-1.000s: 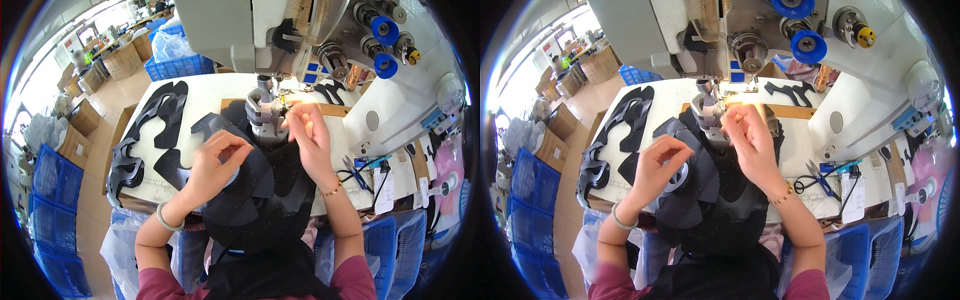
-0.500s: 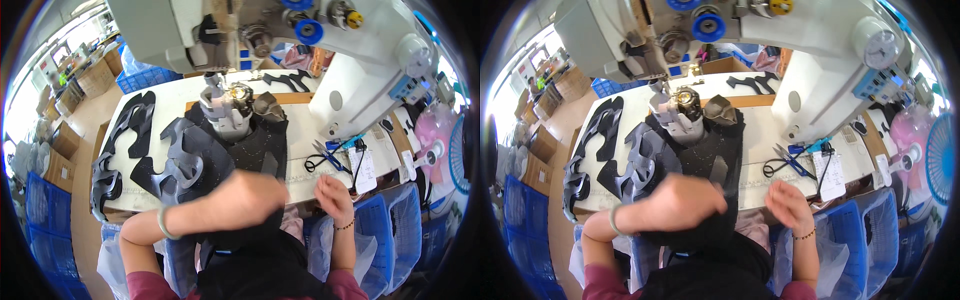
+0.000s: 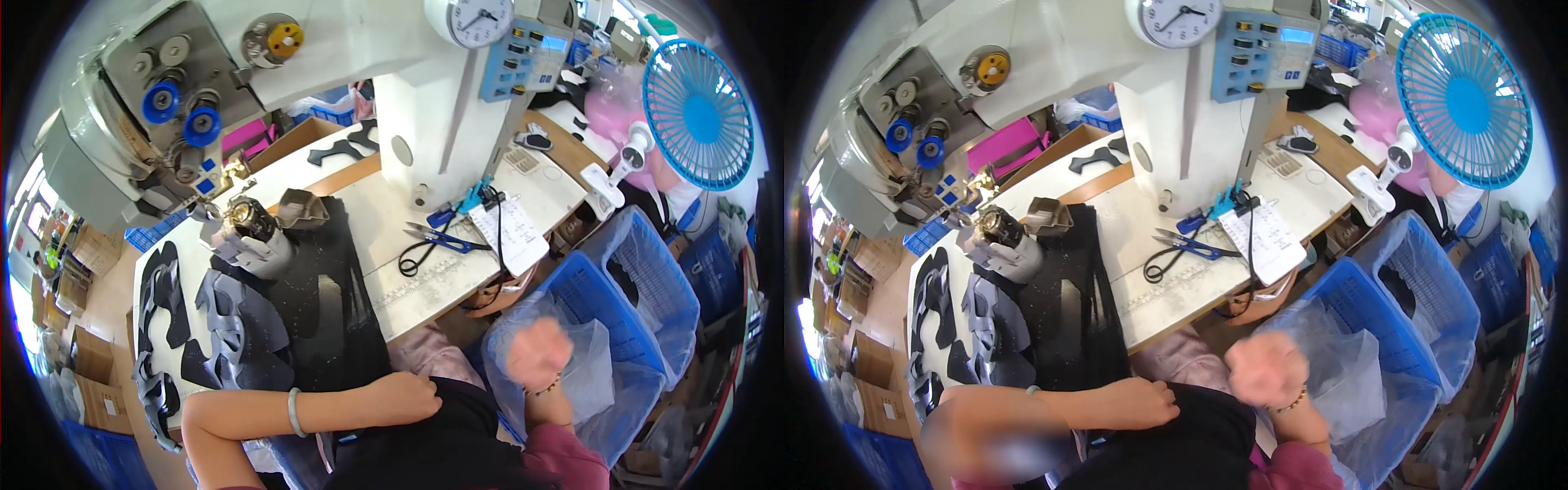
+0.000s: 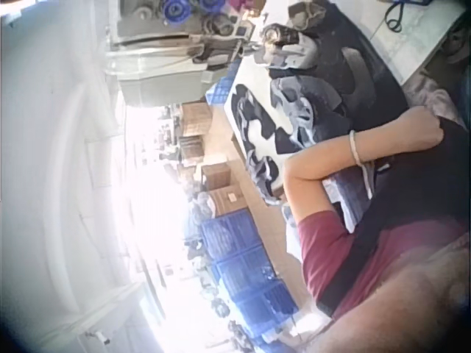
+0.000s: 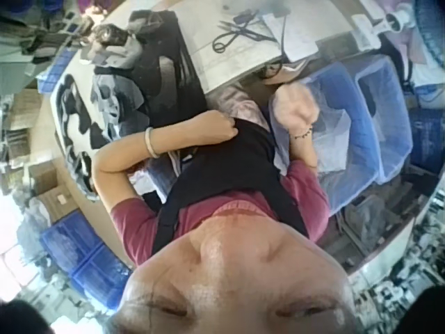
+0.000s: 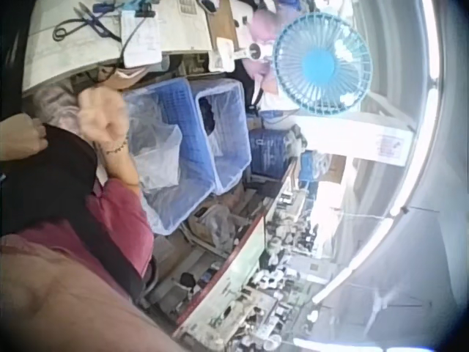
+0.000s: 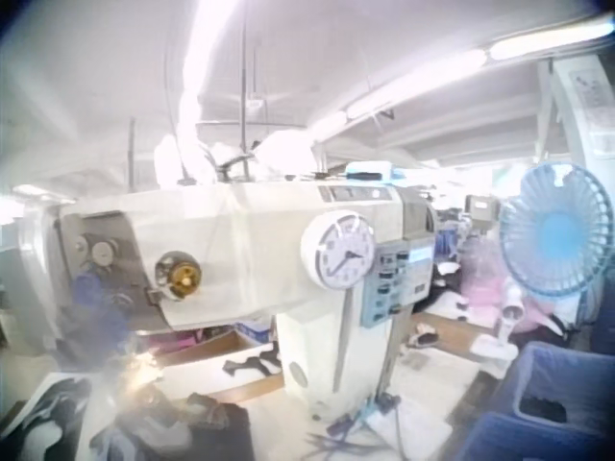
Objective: The person sews shoe upper pieces together using a sewing machine, cuts threads with snips, changes and threads the bobbin, and stitches more fabric panels together.
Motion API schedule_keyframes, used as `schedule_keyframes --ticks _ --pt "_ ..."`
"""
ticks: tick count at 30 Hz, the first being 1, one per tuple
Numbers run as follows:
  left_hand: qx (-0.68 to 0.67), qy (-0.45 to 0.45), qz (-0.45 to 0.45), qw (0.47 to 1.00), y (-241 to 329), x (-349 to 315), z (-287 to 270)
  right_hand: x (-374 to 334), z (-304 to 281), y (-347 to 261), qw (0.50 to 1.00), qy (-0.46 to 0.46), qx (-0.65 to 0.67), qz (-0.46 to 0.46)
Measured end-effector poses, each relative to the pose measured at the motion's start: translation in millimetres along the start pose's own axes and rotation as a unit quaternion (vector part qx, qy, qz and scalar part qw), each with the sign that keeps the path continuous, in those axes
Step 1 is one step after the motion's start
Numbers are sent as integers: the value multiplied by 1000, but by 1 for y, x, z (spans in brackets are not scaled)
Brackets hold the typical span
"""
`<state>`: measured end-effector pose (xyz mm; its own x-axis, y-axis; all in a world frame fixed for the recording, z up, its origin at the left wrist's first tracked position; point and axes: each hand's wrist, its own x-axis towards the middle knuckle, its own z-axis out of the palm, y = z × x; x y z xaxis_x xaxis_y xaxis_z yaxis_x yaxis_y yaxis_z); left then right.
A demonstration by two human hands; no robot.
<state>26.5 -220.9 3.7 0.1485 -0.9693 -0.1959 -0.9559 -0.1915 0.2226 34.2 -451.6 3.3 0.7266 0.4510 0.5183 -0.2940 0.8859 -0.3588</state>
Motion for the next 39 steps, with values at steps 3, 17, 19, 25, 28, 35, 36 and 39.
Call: schedule_keyframes --ticks 3,17,19,25,28,35,36,39 --pt "-107 146 11 983 0 -6 -16 -2 5 -26 972 141 117 -148" --pt "-19 915 -257 310 106 -329 -71 52 -10 23 755 229 -606 100" --pt "204 832 -471 208 122 -335 -53 65 -27 28 604 190 -766 106" --pt "120 611 -655 427 107 -268 125 89 -95 38 298 104 -949 0" --pt "135 385 -656 635 98 -233 177 96 -116 39 260 107 -960 6" --pt "-142 294 -537 778 70 -180 232 117 -116 35 245 75 -966 43" --pt "-183 287 -506 792 69 -183 216 118 -119 34 259 75 -961 65" --pt "-208 219 -524 797 79 -212 147 104 -127 28 310 152 -938 -32"
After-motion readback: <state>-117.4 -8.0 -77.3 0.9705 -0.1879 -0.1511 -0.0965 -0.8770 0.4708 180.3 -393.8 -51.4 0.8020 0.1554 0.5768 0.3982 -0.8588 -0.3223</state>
